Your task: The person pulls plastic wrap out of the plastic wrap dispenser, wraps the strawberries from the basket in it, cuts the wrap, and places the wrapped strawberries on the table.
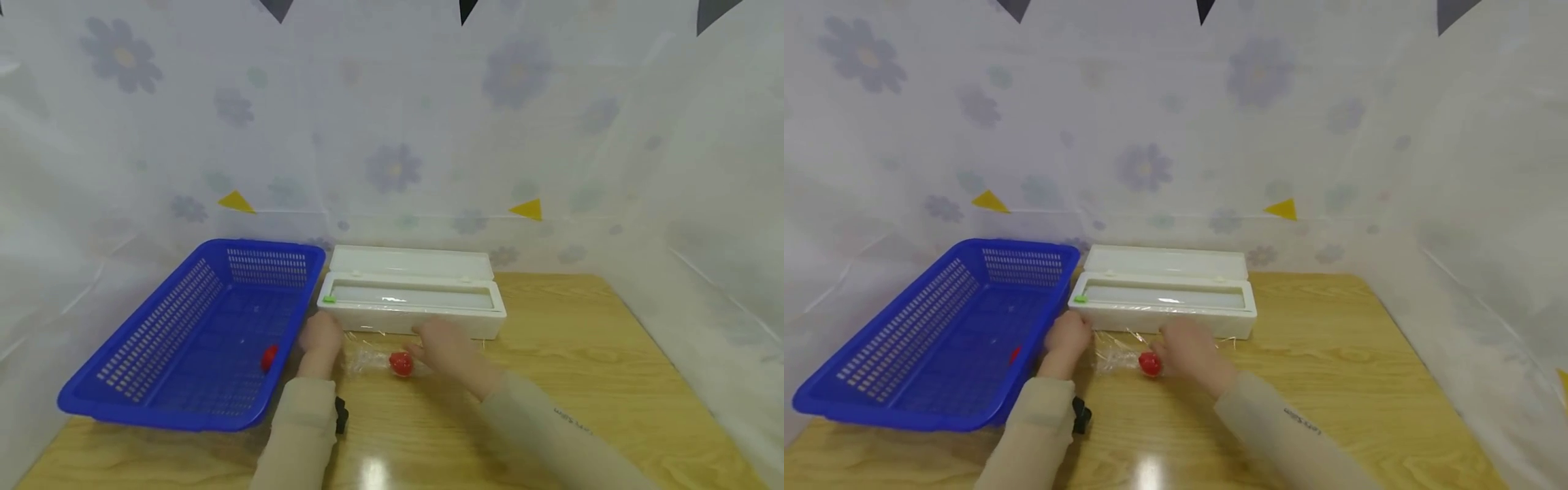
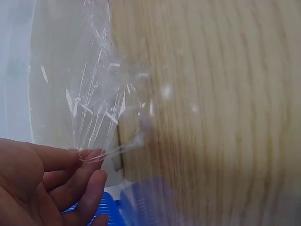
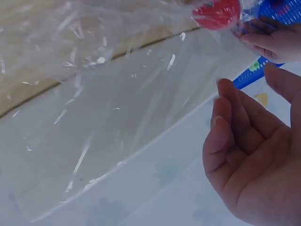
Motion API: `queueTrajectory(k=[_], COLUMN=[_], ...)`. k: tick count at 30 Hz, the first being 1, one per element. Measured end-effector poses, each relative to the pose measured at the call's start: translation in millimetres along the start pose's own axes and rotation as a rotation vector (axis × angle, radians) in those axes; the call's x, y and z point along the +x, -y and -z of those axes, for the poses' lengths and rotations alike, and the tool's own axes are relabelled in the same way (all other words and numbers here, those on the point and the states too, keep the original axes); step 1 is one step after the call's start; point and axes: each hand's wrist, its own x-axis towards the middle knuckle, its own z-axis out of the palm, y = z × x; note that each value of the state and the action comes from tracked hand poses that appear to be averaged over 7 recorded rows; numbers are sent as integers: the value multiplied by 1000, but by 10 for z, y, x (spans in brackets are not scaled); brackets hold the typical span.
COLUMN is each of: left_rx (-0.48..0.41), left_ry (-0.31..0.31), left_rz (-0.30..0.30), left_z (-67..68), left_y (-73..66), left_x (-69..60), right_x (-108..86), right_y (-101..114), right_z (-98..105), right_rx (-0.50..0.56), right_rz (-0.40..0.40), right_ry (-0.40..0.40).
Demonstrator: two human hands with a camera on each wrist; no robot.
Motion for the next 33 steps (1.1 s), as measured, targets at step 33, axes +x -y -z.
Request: queueTrajectory(k=[33], left_rx=[-593], left_ry=[-55], left_rz=[-121], left_z=[-254], left_y=[276], left_x=[212], right_x=[1297], right_y=[785], right_z=[-123], right_rx=[-66], right_rz=[126], right_ry=[-111])
